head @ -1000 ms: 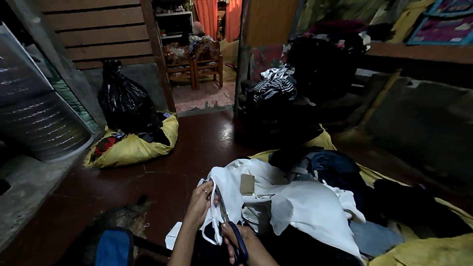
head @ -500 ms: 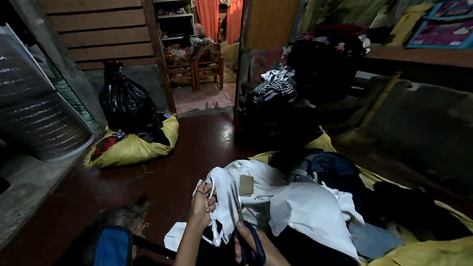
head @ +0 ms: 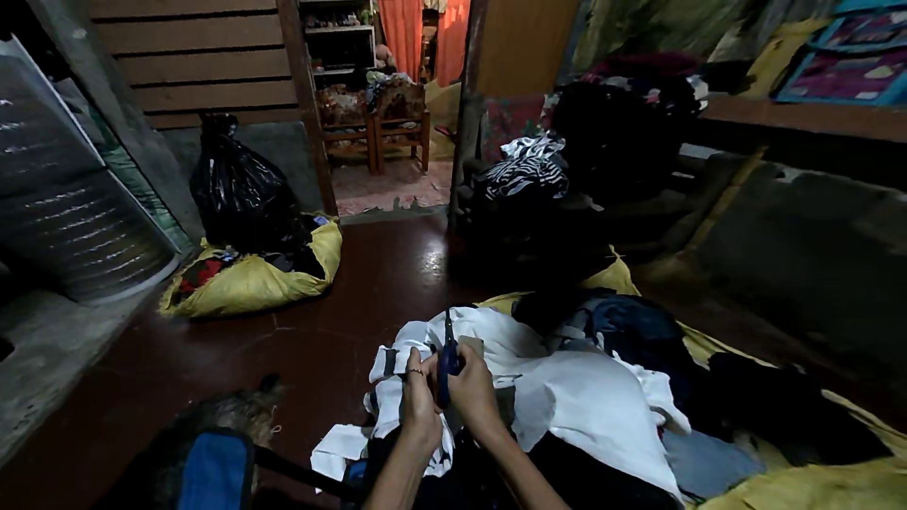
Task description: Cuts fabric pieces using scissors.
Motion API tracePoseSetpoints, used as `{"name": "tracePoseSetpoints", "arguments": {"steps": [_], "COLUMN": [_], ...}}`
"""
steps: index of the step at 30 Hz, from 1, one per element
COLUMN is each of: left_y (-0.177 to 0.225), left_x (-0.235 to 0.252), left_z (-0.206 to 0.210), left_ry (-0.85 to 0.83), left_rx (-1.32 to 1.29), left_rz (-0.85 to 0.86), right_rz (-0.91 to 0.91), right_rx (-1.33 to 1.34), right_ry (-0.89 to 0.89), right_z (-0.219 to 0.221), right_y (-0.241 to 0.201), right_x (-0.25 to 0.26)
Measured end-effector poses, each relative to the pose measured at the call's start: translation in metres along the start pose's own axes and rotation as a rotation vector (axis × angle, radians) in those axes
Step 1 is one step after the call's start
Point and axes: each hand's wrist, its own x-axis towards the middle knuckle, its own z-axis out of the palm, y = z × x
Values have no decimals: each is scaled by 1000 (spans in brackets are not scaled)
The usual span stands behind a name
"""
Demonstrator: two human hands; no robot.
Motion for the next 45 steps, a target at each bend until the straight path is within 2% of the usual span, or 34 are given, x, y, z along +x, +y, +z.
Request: {"name": "tracePoseSetpoints", "arguments": {"steps": [4,8,13,17,20,26,30,36,39,45], "left_y": [5,7,-20,-37,-47,-88,-94,-82,-81,-96], "left_x": [14,17,2,-9,-17,-24,-24,-24,-25,-25], "left_z": [-1,6,21,24,27,24,24,26,27,25], "left_ry": [-69,-150,-11,18,79,113,80,-45,-56,-36], "left_rx": [13,-62,-111,-213,-353,-431,-434,-349,-341,-374], "left_rz": [-41,-139,-244,-368,-471,-621,-604,-519,-481,-516], "right_rz": [-22,10,84,110,109,198,226,151,174,205], "right_rx": [128,117,27,11,-133,-385,-427,-220,-233,-279], "right_ry": [0,4,-53,-70,-107,-231,-240,-65,-109,-203], "right_z": [-3,-11,-20,-25,-35,-44,-45,-51,-57,-62], "right_y": [9,16,37,62,69,85,88,95,93,99], "right_x": [6,8,2,-17,-40,-52,-49,-51,-52,-47]}}
